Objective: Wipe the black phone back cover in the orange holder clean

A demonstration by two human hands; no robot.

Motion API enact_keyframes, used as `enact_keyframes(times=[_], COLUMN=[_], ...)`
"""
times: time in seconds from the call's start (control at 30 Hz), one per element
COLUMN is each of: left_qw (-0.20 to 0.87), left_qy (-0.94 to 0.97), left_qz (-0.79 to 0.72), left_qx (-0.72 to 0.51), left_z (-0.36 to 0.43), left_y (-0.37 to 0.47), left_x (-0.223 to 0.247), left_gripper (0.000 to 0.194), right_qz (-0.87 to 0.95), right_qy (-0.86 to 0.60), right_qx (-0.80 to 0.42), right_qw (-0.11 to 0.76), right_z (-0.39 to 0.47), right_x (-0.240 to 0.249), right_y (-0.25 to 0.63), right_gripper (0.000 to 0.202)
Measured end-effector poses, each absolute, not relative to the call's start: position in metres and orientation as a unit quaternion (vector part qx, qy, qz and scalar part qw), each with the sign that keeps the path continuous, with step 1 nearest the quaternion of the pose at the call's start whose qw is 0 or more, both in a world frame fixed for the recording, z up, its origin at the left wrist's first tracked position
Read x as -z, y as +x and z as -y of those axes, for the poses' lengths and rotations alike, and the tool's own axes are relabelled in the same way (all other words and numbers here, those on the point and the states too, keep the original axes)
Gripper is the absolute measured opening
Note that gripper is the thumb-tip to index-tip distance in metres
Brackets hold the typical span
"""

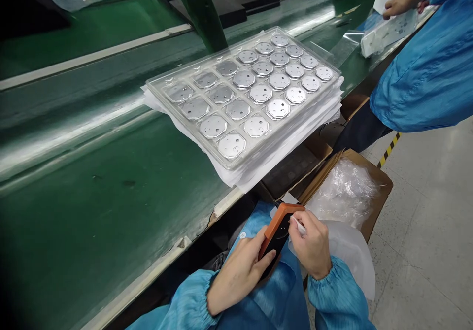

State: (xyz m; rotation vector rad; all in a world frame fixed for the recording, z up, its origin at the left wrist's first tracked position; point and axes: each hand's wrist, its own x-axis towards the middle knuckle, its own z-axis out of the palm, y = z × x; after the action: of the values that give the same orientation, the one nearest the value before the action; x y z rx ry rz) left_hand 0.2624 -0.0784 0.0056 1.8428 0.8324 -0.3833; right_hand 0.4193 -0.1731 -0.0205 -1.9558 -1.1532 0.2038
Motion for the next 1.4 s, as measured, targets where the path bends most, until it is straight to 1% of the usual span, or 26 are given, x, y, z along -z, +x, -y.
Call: enact_keyframes(times=[0.17, 0.33, 0.4, 0.5, 0.57, 0.77, 0.97, 1.13, 1.3, 1.4], left_qw=[0.55, 0.595, 0.596, 0.599, 0.607, 0.639, 0.644, 0.652, 0.621, 0.634], left_qy=[0.737, 0.702, 0.706, 0.712, 0.705, 0.674, 0.677, 0.669, 0.692, 0.682], left_qz=[-0.371, -0.379, -0.371, -0.361, -0.363, -0.371, -0.357, -0.356, -0.367, -0.364], left_qx=[0.131, 0.102, 0.088, 0.068, 0.062, 0.015, 0.025, 0.017, 0.024, 0.015], left_z=[0.076, 0.073, 0.074, 0.076, 0.076, 0.07, 0.073, 0.072, 0.072, 0.072], left_y=[0.262, 0.264, 0.266, 0.267, 0.267, 0.268, 0.268, 0.271, 0.273, 0.271], left_x=[-0.005, -0.002, 0.0, 0.001, 0.002, 0.004, 0.004, 0.003, 0.005, 0.007], left_gripper=[0.049, 0.047, 0.045, 0.041, 0.04, 0.039, 0.039, 0.038, 0.033, 0.032], right_qz=[0.452, 0.475, 0.491, 0.499, 0.503, 0.501, 0.474, 0.489, 0.497, 0.493], right_qy=[-0.775, -0.77, -0.77, -0.778, -0.779, -0.755, -0.779, -0.766, -0.738, -0.734], right_qx=[-0.116, -0.158, -0.145, -0.083, -0.062, -0.16, -0.119, -0.164, -0.198, -0.196], right_qw=[0.426, 0.395, 0.38, 0.372, 0.371, 0.393, 0.393, 0.385, 0.413, 0.424], right_z=[0.18, 0.189, 0.188, 0.184, 0.184, 0.188, 0.186, 0.188, 0.182, 0.182], right_x=[0.032, 0.035, 0.033, 0.033, 0.034, 0.037, 0.036, 0.032, 0.026, 0.026], right_y=[0.42, 0.421, 0.426, 0.432, 0.432, 0.415, 0.425, 0.414, 0.399, 0.401], right_gripper=[0.011, 0.011, 0.011, 0.011, 0.01, 0.01, 0.01, 0.01, 0.01, 0.009])
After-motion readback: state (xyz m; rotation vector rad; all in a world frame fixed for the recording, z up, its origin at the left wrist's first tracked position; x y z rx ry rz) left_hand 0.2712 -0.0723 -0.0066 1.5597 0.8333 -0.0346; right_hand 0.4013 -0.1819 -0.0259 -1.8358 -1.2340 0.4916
